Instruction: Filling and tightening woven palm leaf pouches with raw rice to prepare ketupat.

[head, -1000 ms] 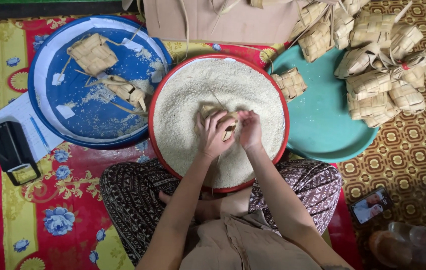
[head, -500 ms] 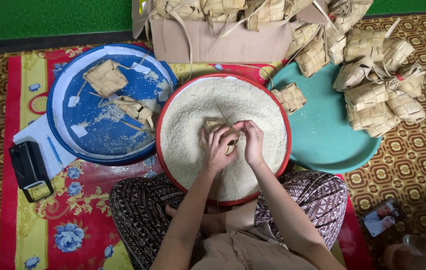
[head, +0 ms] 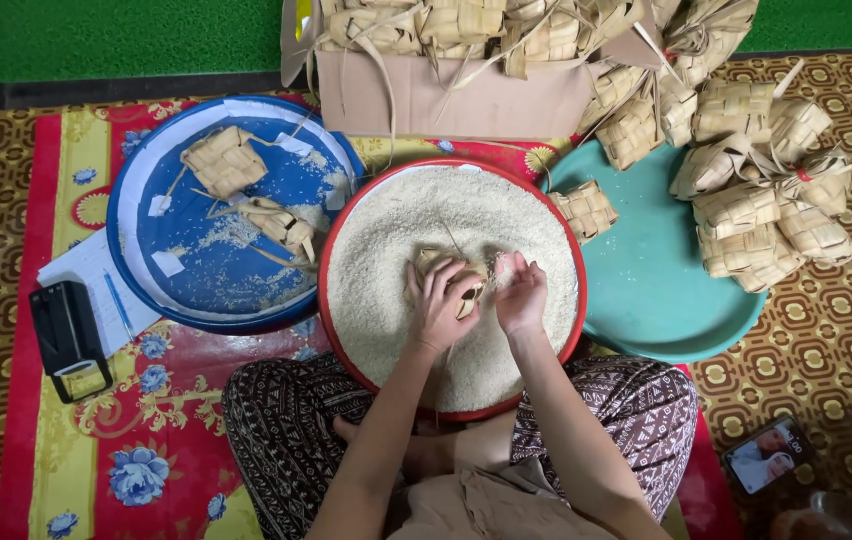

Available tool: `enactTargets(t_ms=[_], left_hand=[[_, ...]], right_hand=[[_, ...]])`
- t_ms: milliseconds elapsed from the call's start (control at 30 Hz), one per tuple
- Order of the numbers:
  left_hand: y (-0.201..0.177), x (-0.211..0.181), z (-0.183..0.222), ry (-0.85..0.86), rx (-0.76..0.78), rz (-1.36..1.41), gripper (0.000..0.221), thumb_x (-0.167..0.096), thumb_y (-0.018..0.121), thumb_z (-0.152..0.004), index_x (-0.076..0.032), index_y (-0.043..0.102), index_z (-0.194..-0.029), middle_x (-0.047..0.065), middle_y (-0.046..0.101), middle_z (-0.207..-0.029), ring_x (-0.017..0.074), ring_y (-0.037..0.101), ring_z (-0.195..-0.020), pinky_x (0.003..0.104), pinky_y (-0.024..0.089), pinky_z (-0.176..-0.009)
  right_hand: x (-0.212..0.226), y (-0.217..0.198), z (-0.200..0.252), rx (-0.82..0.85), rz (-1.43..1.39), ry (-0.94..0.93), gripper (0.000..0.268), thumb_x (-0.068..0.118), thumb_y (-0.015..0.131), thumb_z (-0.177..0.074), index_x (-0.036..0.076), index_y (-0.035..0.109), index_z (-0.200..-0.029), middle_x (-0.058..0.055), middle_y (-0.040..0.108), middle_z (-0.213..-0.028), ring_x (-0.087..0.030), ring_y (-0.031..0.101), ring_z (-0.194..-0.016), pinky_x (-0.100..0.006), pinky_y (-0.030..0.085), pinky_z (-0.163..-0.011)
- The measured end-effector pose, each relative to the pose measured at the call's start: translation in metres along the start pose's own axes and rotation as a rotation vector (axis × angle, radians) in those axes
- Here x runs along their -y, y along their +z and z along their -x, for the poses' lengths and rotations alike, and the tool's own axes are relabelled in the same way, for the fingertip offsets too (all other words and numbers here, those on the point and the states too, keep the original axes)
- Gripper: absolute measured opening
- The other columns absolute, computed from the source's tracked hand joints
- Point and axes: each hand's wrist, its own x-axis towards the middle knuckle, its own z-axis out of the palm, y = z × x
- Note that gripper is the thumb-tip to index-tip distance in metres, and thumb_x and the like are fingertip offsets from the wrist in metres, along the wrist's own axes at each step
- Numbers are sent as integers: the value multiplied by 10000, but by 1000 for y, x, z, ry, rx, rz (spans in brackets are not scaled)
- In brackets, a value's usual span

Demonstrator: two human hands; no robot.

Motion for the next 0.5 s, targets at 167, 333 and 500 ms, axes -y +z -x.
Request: enactTargets(t_ms=[167, 333, 500], left_hand=[[-2, 0, -1, -3, 9, 1, 570, -339, 741, -638, -361, 656, -1201, -20, 578, -1347, 215, 538, -1325, 715, 317, -1082], [0, 3, 0, -14, 12, 6, 518, -357, 734, -683, -336, 655, -1195, -18, 580, -1343, 212, 532, -1333, 711, 302, -1096], [4, 4, 4, -51, -7, 109, 421, -350, 768, -727, -275, 701, -1137, -4, 584, -1374, 236, 524, -1354, 761, 264, -1083]], right_hand=[[1, 52, 39, 117, 153, -56, 361, 359, 547, -999, 51, 665, -1145, -143, 748, -1105, -255, 747, -1050, -388, 624, -964], [-14, 68, 58, 277, 533, -266, 358, 280, 442, -1046, 0, 664, -1053, -186, 753, -978, -279, 762, -971, -422, 627, -922], [-12, 72, 64, 351, 811, -613, 270, 147, 486, -997, 17, 709, -918, -153, 728, -937, -242, 682, -1038, -401, 517, -1011]])
